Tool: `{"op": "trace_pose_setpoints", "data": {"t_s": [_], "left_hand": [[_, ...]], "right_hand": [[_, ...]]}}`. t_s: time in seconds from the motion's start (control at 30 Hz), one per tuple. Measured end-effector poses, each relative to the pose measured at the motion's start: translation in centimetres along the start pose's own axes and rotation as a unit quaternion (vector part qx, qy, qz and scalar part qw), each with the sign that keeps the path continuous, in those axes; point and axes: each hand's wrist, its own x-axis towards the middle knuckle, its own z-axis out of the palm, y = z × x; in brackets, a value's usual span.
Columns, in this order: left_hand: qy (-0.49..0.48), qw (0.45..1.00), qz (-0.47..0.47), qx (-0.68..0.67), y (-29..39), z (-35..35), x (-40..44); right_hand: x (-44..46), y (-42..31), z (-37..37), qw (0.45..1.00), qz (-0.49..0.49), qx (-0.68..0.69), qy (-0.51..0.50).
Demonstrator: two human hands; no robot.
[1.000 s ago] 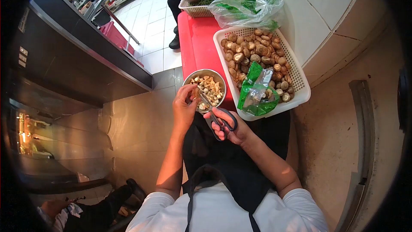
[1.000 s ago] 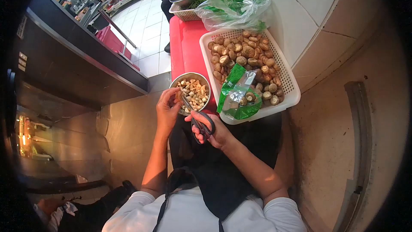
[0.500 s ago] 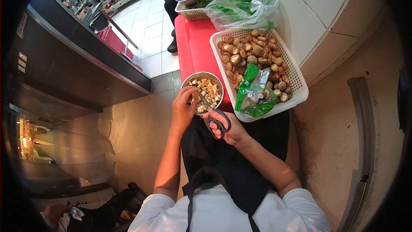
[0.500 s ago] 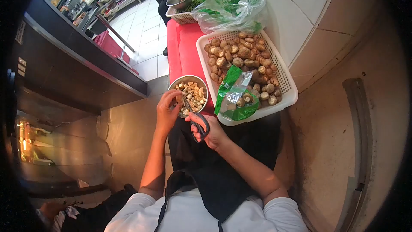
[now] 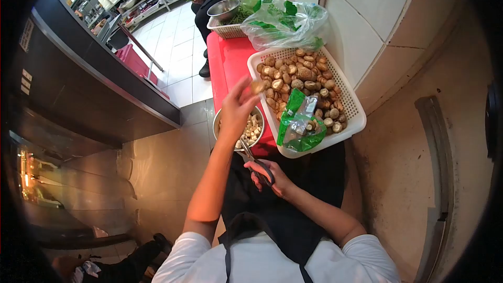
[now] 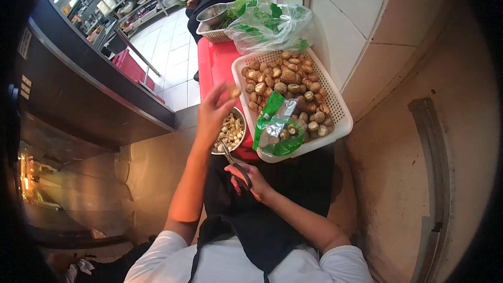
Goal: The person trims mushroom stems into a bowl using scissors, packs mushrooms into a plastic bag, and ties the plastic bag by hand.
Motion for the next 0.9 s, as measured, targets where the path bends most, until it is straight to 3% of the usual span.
{"op": "trace_pose_setpoints", "data": {"t_s": [0.1, 0.2, 0.27, 0.3, 0.33, 0.37, 0.4, 0.5, 0.57, 0.6, 0.67, 0.73, 0.8, 0.9], "left_hand": [[0.055, 0.971, 0.153, 0.175, 3.9, 4.8, 2.1], [-0.087, 0.967, 0.188, 0.150, 8.5, 6.5, 0.3], [-0.259, 0.931, 0.173, 0.189, 9.7, 7.8, -2.0], [-0.304, 0.893, 0.238, 0.232, 9.5, 8.5, -2.9], [-0.370, 0.840, 0.209, 0.338, 7.1, 9.3, -3.7], [-0.442, 0.738, 0.164, 0.484, 5.4, 9.7, -4.3], [-0.416, 0.696, 0.152, 0.565, 4.5, 10.5, -5.0], [-0.447, 0.590, 0.243, 0.627, 0.4, 11.9, -5.1], [-0.460, 0.515, 0.278, 0.668, -6.2, 12.3, -4.5], [-0.467, 0.476, 0.294, 0.685, -5.5, 12.7, -4.1], [-0.428, 0.597, 0.181, 0.654, -4.3, 14.0, -3.9], [-0.381, 0.667, 0.087, 0.634, -3.5, 14.8, -3.8], [-0.332, 0.694, 0.015, 0.639, -4.7, 15.4, -3.7], [-0.304, 0.724, 0.026, 0.618, -5.6, 14.9, -3.9]], "right_hand": [[0.6, 0.8, -0.9, 0.999, -0.030, 0.009, -0.040], [0.3, 0.7, -1.3, 0.997, -0.026, -0.066, 0.004], [0.4, 1.3, -1.8, 0.996, -0.047, -0.080, 0.015], [0.8, 2.2, -2.5, 0.997, -0.041, -0.059, 0.016], [1.3, 3.3, -3.4, 0.998, -0.035, -0.041, 0.014], [1.8, 4.1, -3.9, 0.999, -0.028, -0.024, 0.010], [2.1, 4.5, -4.0, 0.997, -0.071, -0.041, 0.008], [2.4, 4.7, -4.0, 0.989, -0.090, -0.113, -0.035], [1.7, 4.3, -3.8, 0.989, -0.101, -0.077, -0.076], [1.5, 4.2, -3.8, 0.988, -0.104, -0.059, -0.094], [1.5, 4.3, -4.3, 0.990, -0.085, -0.075, -0.084], [1.5, 4.1, -4.6, 0.990, -0.078, -0.082, -0.080], [1.4, 4.0, -4.9, 0.990, -0.085, -0.080, -0.085], [3.0, 5.9, -6.4, 0.985, -0.079, -0.124, -0.091]]}}
